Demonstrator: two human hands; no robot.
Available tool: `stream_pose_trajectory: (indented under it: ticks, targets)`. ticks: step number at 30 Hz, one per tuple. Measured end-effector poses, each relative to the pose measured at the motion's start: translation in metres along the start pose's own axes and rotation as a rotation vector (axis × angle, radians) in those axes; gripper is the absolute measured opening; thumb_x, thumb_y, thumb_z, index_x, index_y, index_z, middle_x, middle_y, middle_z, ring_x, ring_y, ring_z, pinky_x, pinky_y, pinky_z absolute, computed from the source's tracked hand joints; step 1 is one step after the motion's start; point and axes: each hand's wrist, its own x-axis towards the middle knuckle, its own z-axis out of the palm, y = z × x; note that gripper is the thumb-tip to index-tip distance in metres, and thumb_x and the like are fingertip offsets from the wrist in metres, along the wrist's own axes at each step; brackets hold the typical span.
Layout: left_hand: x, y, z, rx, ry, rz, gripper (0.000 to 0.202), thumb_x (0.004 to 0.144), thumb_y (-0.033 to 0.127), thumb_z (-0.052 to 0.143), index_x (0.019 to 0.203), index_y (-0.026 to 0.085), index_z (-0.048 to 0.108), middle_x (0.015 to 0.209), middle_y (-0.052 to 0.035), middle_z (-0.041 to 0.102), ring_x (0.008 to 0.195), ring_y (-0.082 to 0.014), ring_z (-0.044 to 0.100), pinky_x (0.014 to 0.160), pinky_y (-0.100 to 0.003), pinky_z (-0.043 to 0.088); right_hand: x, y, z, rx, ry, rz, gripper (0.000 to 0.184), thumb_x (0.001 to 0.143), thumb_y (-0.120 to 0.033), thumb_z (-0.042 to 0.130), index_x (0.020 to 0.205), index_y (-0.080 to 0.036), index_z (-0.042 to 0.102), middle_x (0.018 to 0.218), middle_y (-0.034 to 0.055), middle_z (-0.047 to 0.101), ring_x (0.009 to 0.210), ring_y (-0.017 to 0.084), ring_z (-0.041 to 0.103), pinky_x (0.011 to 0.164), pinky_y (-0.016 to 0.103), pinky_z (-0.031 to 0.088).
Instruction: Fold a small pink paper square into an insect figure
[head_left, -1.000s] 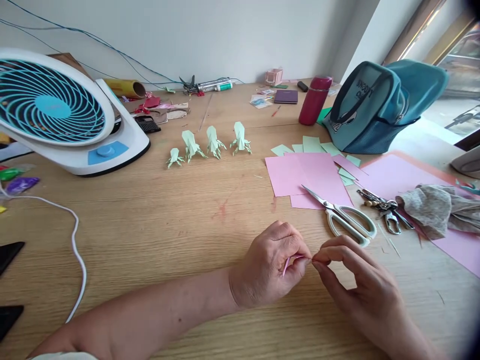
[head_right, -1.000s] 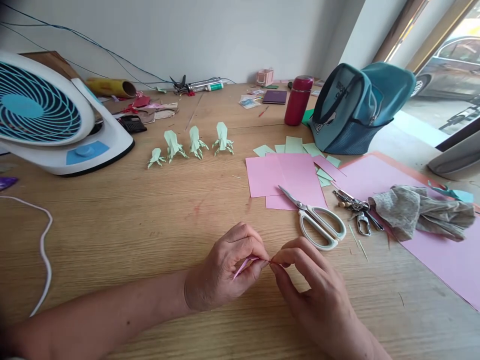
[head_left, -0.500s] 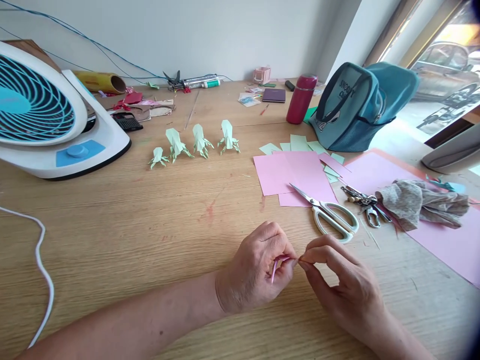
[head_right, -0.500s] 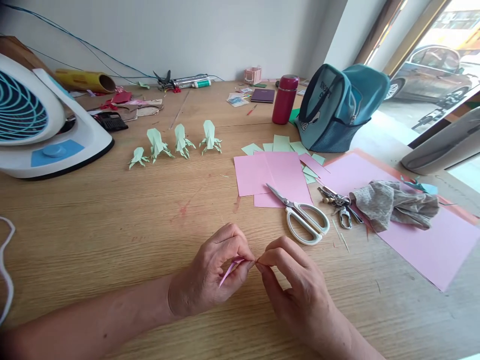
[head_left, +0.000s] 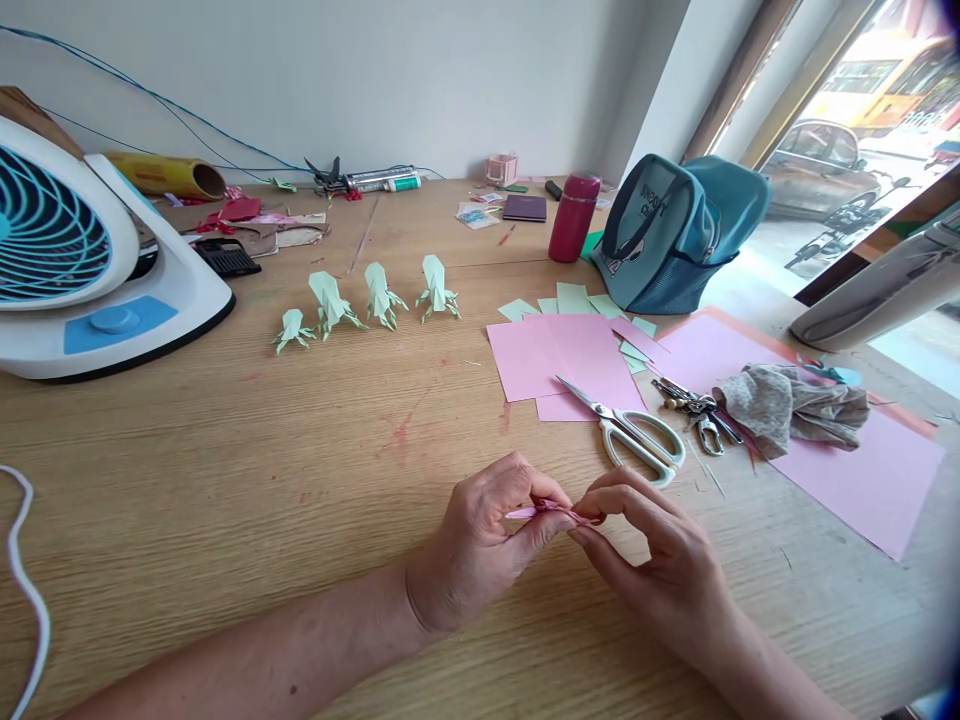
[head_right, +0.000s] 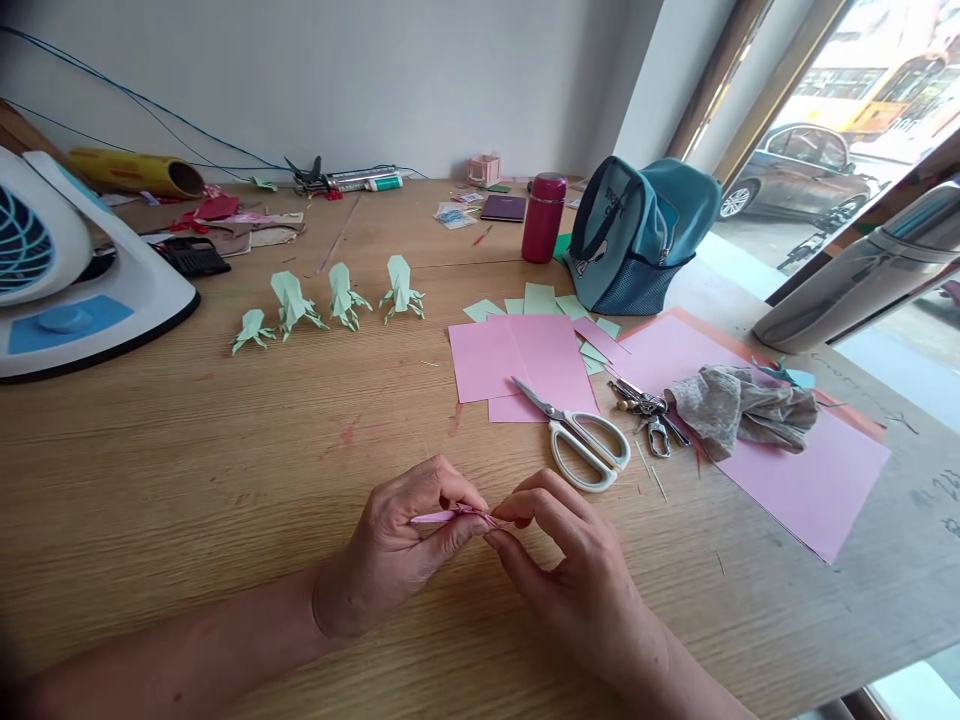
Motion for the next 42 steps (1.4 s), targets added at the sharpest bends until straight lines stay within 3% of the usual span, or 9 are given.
stream_pose_trajectory:
  ticks: [12,28,38,42]
  targets:
    - [0.0,0.0,-0.001,-0.058,-0.032,-0.03,0.008,0.091,0.019,0.068,0.084,0.015,0.066,0.077,-0.0009,0.065,0.07,-0.0094,0.06,0.066,-0.018,0.047,0.002,0.002,-0.005,0.235,-0.048,0.146,0.01,0.093,-0.016,0.065,0.088,-0.024,0.061,0.08,-0.0016,0.058,0.075,0.013,0.056,0.07,0.028,0.045]
    - [-0.006,-0.003,-0.003,0.078,-0.073,0.172,0.006,0.093,0.019,0.064,0.096,0.018,0.06,0.082,-0.0011,0.064,0.075,-0.0109,0.063,0.074,-0.02,0.051,0.002,-0.001,-0.005,0.345,-0.096,0.244,0.007,0.093,-0.022,0.065,0.087,-0.023,0.064,0.082,0.0002,0.059,0.079,0.015,0.055,0.072,0.029,0.045]
    - [-0.008,-0.004,0.0,0.045,-0.092,0.074,0.038,0.081,0.028,0.08,0.111,0.019,0.059,0.091,-0.0019,0.069,0.083,-0.0137,0.068,0.082,-0.025,0.055,-0.002,0.001,-0.006,0.179,-0.023,0.162,0.012,0.095,-0.017,0.061,0.086,-0.024,0.059,0.081,-0.0011,0.056,0.076,0.014,0.054,0.069,0.028,0.041]
    - [-0.005,-0.004,0.001,0.003,-0.09,0.019,0.024,0.086,0.023,0.074,0.106,0.016,0.063,0.094,-0.0051,0.071,0.086,-0.0146,0.068,0.082,-0.026,0.055,-0.009,0.011,-0.008,0.184,0.026,0.22,0.008,0.095,-0.021,0.061,0.088,-0.025,0.058,0.084,0.0004,0.056,0.079,0.016,0.054,0.07,0.029,0.042]
